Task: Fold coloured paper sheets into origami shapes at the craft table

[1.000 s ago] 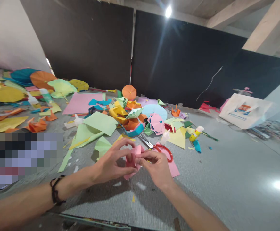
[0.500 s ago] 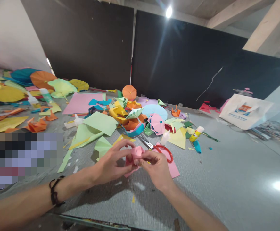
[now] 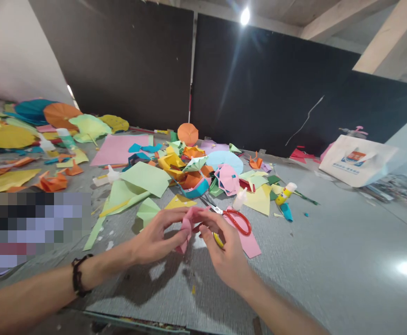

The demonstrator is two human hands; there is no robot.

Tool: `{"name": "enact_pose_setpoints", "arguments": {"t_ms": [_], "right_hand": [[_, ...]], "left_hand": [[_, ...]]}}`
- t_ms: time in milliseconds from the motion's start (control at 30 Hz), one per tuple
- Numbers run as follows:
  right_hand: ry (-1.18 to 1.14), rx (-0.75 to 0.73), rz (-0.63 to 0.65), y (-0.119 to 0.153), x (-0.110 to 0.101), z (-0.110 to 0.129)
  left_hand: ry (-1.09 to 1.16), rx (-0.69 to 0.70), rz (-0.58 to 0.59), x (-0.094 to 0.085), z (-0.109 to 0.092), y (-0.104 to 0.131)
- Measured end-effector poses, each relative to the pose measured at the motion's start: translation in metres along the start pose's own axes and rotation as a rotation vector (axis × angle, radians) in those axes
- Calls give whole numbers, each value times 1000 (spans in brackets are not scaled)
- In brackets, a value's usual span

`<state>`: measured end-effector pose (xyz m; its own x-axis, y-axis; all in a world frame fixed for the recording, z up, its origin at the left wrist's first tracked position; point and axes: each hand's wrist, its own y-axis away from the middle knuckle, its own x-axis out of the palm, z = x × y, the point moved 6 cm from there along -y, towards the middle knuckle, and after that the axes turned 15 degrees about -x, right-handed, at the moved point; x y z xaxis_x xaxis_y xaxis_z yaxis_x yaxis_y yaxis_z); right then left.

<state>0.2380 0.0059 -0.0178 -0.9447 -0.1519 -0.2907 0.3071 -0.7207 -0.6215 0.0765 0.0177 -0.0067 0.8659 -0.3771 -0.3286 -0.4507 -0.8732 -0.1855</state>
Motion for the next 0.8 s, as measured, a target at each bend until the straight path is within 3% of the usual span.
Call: {"name": "enact_pose_setpoints", "arguments": {"t_ms": [133,300,500,700,800], "right_hand": [[126,-88,-71,-3,-8,4],[148,-166,-67,-6,-10,8],[164,-132,-105,-6,-13,6],[162,-125,-63,-9,-10,9],[165,-99,-35,-9,-9,9]], "left_hand": [[155,-126,96,1,13,-2],[300,-221,73,1,30,-9],[431,-234,74,3,29,-13],[416,-216,-57,-4,31,-15],[437,-263,-67,-3,29,-14]]}}
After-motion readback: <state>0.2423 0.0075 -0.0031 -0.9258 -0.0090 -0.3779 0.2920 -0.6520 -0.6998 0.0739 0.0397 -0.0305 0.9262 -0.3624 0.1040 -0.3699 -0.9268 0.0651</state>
